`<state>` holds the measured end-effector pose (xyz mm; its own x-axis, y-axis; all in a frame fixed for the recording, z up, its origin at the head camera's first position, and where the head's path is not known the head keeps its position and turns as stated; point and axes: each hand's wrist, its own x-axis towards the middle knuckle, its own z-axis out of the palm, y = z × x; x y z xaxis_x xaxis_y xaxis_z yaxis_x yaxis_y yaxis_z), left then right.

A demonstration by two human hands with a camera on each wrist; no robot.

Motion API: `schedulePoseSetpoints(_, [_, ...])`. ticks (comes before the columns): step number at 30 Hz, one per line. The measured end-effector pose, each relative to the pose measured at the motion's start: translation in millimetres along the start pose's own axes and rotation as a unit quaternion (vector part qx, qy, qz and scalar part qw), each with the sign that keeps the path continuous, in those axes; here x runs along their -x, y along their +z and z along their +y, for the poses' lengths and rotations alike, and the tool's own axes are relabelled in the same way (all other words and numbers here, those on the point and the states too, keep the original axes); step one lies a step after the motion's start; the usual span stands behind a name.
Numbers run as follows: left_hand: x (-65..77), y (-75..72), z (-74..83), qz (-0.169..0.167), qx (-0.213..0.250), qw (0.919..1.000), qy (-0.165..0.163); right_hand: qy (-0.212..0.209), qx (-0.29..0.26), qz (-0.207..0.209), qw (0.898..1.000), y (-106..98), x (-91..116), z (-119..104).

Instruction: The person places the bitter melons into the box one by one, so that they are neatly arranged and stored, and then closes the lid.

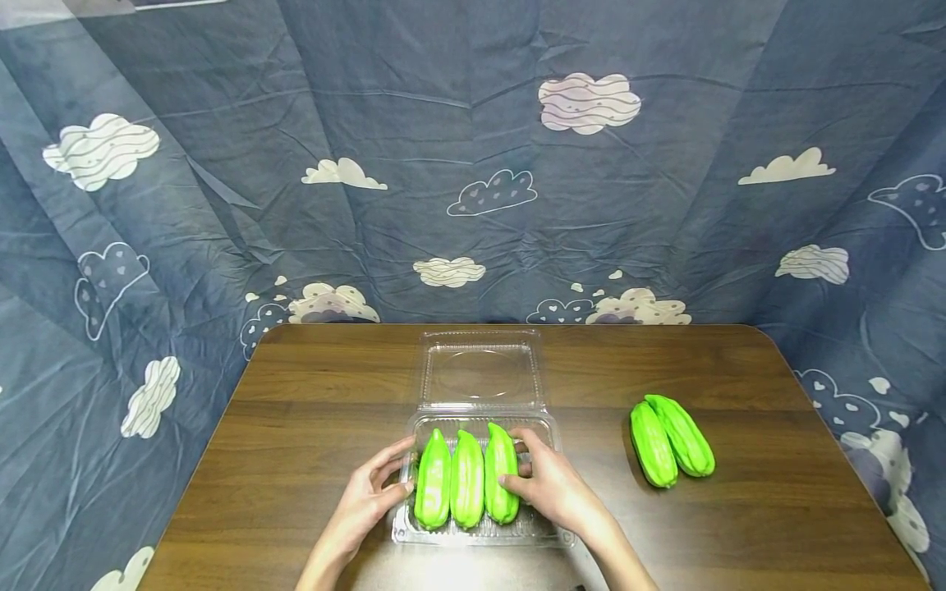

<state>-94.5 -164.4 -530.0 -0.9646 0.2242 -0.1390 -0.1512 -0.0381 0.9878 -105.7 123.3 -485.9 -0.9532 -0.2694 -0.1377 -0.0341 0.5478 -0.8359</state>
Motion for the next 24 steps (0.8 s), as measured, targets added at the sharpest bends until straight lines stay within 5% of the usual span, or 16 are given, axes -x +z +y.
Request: schedulePoseSetpoints(24, [-0.2,-1.4,-4.0,-0.007,-0.016,0.9996,0.023,-0.037,0.062,0.024,0.997,2.2,0.6,4.2])
